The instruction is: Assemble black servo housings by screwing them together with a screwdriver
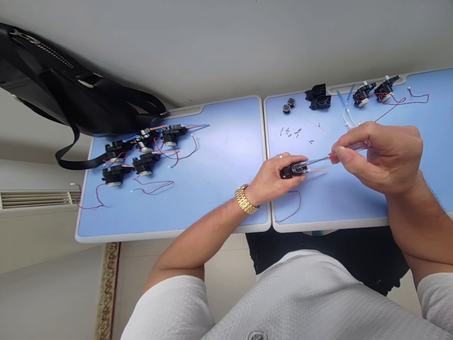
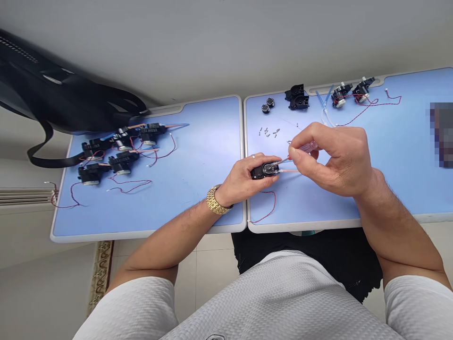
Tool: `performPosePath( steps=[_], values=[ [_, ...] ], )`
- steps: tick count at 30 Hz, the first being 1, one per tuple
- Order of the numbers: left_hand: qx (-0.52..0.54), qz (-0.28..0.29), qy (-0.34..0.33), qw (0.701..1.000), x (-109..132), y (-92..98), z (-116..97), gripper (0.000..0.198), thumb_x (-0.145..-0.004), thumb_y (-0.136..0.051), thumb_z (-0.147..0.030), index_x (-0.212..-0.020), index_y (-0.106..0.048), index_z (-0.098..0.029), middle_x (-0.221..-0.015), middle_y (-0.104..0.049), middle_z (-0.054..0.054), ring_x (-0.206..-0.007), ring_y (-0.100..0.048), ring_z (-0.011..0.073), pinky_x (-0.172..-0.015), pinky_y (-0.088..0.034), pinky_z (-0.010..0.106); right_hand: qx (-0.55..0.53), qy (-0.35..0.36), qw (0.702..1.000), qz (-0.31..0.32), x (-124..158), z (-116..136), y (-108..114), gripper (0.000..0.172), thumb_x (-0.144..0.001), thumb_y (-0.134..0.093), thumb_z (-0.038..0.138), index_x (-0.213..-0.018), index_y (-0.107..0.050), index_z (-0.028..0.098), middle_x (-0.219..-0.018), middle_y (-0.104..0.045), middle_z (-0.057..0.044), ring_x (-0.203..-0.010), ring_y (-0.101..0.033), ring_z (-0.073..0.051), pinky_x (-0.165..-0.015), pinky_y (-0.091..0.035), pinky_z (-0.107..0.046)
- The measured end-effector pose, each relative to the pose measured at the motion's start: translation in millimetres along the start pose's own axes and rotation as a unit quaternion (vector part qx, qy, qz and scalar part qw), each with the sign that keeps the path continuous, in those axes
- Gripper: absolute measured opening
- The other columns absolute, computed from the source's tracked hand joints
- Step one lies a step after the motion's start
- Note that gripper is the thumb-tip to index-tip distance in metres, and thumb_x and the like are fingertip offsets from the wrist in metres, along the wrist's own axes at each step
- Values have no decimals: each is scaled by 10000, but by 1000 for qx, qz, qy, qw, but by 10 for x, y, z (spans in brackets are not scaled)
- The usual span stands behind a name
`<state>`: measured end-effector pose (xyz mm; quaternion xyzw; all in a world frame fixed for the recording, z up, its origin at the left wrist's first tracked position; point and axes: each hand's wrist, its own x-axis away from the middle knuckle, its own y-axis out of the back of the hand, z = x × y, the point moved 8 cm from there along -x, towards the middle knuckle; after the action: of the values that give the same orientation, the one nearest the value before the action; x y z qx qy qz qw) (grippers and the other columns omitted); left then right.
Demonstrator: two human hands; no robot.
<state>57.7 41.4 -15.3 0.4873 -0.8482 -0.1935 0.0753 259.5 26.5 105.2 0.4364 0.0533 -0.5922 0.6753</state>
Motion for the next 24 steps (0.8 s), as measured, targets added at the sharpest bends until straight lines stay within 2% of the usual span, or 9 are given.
performPosePath(
  steps=[6,10,16,20,24],
  values=[
    [-1,-5,-8,1000,2,-13,-6,413,-957,-842,-311,-1359,-861,-218,-1051,-812,51,-903,-711,182,-890,-598,332,3,9,1000,18,-3,17,-11,274,-1042,-714,157,-934,-811,390,-760,-788,68,-566,-687,-196,-529,-525,-411],
    [-6,-8,-17,1000,7,-24,-6,420,-965,-837,-309,-1373,-855,-210,-1031,-804,50,-891,-708,182,-848,-583,324,18,25,999,19,4,47,3,232,-1016,-797,185,-971,-834,409,-752,-800,83,-555,-706,-198,-549,-541,-407],
    [-26,-7,-16,1000,8,-31,15,399,-965,-845,-285,-1363,-850,-248,-1019,-801,34,-870,-704,176,-838,-587,320,48,60,997,24,-5,142,6,210,-1026,-794,182,-955,-804,378,-763,-825,86,-574,-743,-188,-543,-533,-375],
    [-21,-11,-24,999,11,-25,10,392,-972,-842,-291,-1361,-849,-245,-1009,-794,33,-873,-710,177,-843,-594,326,62,95,994,7,20,168,14,134,-1008,-873,281,-913,-796,335,-678,-775,75,-508,-665,-161,-497,-452,-363],
    [-22,-8,-26,999,5,-23,1,388,-976,-840,-298,-1358,-849,-235,-1019,-800,39,-879,-714,179,-851,-599,330,97,107,989,10,40,156,13,274,-1024,-891,456,-816,-770,324,-625,-723,52,-510,-633,-167,-501,-428,-370]
  ],
)
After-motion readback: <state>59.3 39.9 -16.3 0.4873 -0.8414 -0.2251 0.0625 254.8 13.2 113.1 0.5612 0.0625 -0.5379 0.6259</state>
